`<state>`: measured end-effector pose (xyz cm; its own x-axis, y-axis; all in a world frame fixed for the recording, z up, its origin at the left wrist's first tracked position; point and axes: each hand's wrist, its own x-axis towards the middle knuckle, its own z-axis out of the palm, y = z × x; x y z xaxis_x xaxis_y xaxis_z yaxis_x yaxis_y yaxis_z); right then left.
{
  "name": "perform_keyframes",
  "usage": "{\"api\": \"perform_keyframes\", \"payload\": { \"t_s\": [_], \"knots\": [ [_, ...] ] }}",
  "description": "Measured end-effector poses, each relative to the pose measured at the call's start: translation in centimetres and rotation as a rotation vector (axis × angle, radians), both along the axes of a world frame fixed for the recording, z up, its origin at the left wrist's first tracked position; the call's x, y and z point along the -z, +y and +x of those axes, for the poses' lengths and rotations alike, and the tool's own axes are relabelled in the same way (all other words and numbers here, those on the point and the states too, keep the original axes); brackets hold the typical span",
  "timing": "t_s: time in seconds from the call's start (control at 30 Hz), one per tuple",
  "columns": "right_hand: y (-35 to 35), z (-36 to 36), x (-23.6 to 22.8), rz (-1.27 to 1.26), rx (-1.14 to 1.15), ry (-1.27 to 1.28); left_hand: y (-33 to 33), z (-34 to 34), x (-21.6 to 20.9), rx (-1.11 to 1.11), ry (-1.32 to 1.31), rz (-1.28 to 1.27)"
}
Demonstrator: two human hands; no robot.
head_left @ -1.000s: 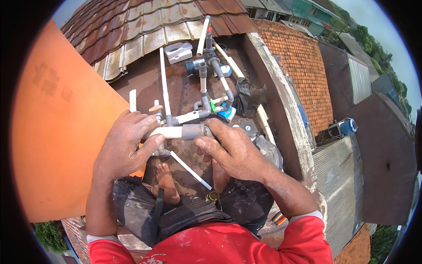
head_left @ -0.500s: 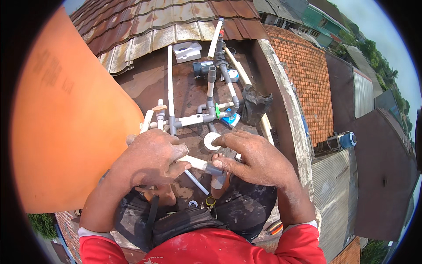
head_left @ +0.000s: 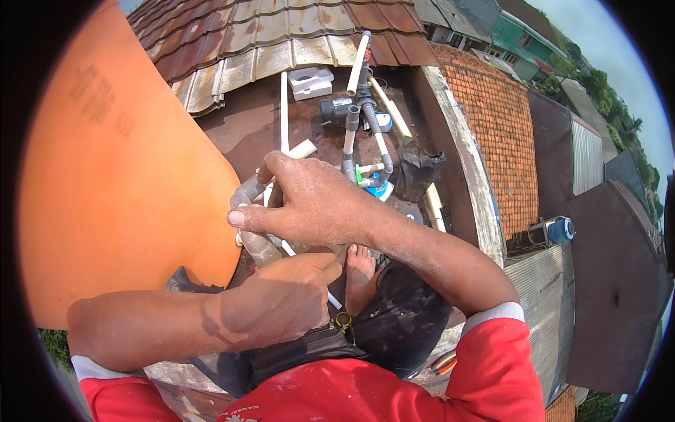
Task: The person assembles white PVC pipes and fittings on a rooftop next to an orange water tank. They cut pipe segments with a handheld saw, apply solvent cement, and connect elbows and tees to build a plumbing manifold.
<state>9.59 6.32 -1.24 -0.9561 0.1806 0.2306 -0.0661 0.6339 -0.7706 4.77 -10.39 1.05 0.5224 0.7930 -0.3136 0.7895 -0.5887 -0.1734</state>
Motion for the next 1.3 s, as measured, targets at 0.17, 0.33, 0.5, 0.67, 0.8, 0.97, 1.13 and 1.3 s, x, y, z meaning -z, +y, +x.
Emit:
{"api": "perform_keyframes", "payload": {
  "t_s": [0.17, 0.33, 0.5, 0.67, 0.8, 0.97, 1.13, 1.3],
  "knots": [
    [3.4, -1.2, 1.3, 0.307, -0.364, 0.439, -1.5, -1.3, -0.1, 0.085, 0.082, 0.079],
    [5.3, -0.9, 2.6, -0.069, -0.544, -0.118, -1.1, -4.0, -0.6, 0.283, 0.174, 0.225],
    [9.3, 0.2, 5.7, -0.172, -0.337, -0.245, -3.3, -7.4, 1.0, -0.283, -0.241, 0.637],
    [13.2, 3.4, 10.6, -0.518, -0.08, -0.358, -6.3, -7.4, 7.2, -1.079, -0.865, 0.471],
    [14.0, 4.3, 17.0, -0.706, -0.024, -0.256, -5.7, -5.4, 16.5, -1.394, -1.3, 0.339],
    [14.0, 6.8, 26.5, -0.915, 0.113, -0.117, -2.3, -7.0, 20.6, -1.751, -1.999, -0.136],
    [13.8, 6.5, 28.4, -0.953, 0.102, 0.02, -1.7, -9.1, 23.3, -1.708, -2.198, -0.322],
    [15.2, 7.1, 29.3, -0.743, 0.072, 0.107, -0.5, -9.7, 25.3, -1.791, -2.385, -0.482]
  ]
}}
